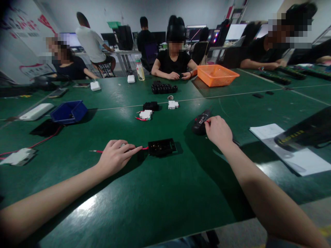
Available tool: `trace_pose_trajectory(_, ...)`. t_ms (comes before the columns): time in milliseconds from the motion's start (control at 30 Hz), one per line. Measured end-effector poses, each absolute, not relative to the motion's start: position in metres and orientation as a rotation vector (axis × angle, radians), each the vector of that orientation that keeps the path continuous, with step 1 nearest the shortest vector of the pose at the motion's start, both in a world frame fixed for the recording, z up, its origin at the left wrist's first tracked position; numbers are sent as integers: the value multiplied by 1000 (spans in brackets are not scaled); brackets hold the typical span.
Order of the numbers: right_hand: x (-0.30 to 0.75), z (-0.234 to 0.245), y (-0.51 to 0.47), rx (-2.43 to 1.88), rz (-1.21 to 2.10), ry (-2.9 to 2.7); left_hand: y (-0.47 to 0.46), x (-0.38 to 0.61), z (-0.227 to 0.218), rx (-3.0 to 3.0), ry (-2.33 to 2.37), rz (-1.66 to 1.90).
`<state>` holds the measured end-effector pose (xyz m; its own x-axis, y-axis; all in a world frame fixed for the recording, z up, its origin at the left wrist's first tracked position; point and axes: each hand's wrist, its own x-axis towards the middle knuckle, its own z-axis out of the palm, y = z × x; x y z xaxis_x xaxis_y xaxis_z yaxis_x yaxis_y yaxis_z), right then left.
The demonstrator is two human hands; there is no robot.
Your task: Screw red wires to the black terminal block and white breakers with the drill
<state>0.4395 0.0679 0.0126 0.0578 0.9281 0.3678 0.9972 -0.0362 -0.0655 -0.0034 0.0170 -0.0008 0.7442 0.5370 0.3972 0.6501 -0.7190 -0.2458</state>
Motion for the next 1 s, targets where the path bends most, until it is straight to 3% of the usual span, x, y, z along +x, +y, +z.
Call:
trace_pose_trajectory(500, 441, 13, 71, -2043, -288, -1956, 17, -4, -1, -2585, -915, -436)
trace_pose_trajectory(800, 467, 25, 68, -2006, 174, -2249, 15, -4, -2, -2587, -968, -480)
trace_pose_trajectory(1000, 472, 14, 84, -2007, 239, -2229, 18, -10, -10, -2574, -1064, -599)
